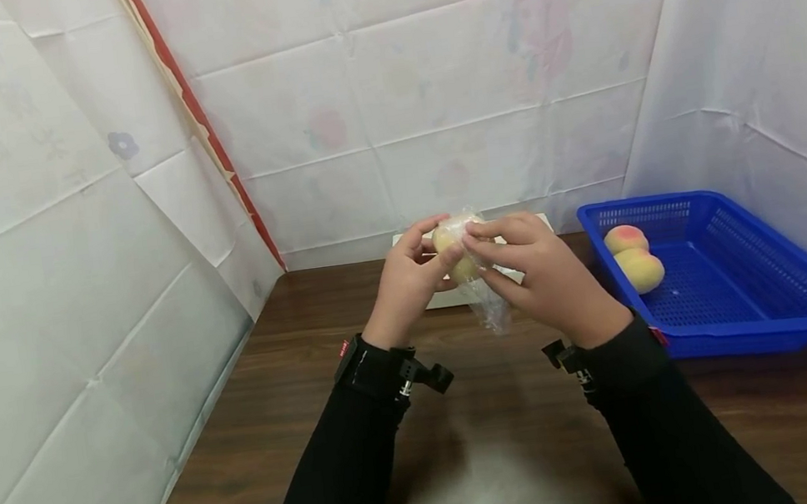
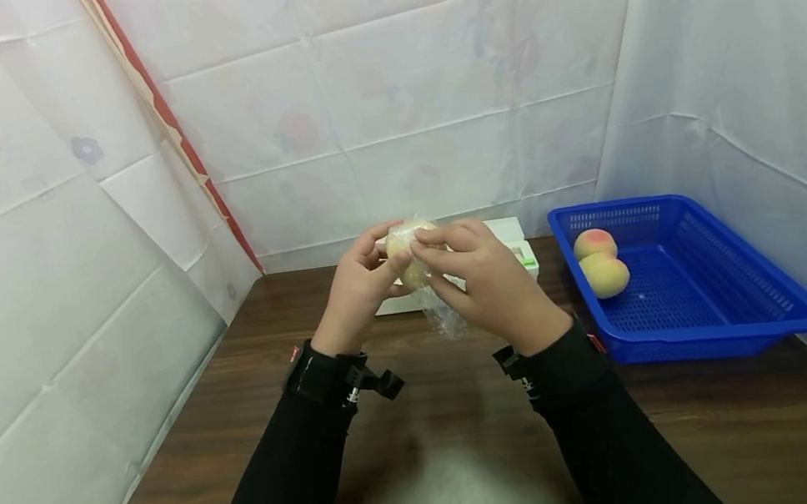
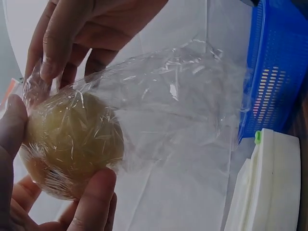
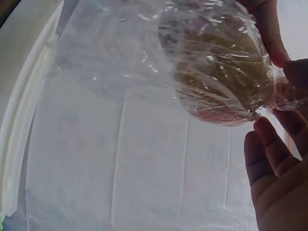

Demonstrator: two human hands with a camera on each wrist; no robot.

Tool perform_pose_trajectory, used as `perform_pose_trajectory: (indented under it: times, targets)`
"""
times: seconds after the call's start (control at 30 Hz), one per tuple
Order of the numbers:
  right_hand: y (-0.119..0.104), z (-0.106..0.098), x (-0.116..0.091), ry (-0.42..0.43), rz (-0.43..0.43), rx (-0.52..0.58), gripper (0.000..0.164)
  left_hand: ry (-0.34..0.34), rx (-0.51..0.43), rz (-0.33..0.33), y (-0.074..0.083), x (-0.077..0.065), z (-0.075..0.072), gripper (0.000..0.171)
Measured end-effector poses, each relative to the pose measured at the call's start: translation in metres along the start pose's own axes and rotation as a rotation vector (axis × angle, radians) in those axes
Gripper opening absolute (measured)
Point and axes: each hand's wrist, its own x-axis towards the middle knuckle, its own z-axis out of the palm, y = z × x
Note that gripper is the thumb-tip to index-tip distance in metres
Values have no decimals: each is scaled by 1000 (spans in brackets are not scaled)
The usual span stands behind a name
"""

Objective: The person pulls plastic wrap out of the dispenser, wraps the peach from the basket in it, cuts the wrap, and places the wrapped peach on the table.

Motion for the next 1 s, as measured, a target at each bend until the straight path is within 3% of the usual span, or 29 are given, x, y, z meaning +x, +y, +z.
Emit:
perform_pose_trajectory:
  times: [0.1,0.3,0.4,0.57,0.7,0.83,1.0]
  targets:
    - [-1,-2,0,-31,12,-12,53,1,-15,-10,1,0,-1,50]
    - [-1,-5,0,-147,74,19,57,-1,-135,-51,0,1,-7,45]
    - [0,-6,0,-159,76,55,55,-3,-155,-61,0,0,-9,45]
    - [2,-10,-3,-46,83,101,46,1,-101,-47,3,0,-10,47]
    - [3,-15,-6,24,239,207,49,-12,-29,-13,7,-1,-9,50]
    - [6,-13,-6,-77,395,341,72,-83,49,24,9,-4,-7,55]
    - [8,-8,-4,-181,410,397,76,-182,87,94,9,-9,-2,61]
